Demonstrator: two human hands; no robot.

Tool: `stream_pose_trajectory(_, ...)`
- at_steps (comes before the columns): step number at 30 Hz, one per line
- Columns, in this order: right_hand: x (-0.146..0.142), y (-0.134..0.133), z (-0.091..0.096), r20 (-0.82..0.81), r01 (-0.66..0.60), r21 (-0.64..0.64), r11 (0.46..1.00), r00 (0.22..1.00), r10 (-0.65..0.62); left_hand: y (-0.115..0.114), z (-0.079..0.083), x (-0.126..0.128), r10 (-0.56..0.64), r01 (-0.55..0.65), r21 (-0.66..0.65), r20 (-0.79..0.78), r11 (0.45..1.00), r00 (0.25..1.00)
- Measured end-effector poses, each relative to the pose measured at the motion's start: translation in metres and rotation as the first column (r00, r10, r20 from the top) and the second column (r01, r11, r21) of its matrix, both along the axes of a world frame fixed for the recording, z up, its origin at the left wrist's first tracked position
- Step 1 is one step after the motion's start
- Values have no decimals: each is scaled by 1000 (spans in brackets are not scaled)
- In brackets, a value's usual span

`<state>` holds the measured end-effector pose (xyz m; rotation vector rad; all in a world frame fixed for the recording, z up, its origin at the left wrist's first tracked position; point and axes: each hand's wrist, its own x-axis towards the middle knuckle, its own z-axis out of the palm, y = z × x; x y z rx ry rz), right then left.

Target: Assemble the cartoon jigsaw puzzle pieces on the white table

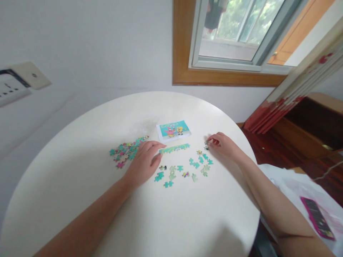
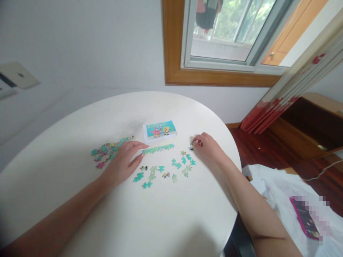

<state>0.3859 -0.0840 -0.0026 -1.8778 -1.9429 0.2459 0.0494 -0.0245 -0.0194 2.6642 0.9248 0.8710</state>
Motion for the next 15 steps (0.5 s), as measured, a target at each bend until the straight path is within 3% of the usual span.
stream_pose_trajectory(7, 2, 1, 1, -24, -19, 41, 999, 1000, 20, 0, 1, 0, 7, -7, -19, 7, 1000, 1000)
stream_pose_trajectory(15, -18, -10, 20, -114, -354, 80, 932, 925, 361, 0, 0, 0, 5, -5, -16, 0, 1000, 1000)
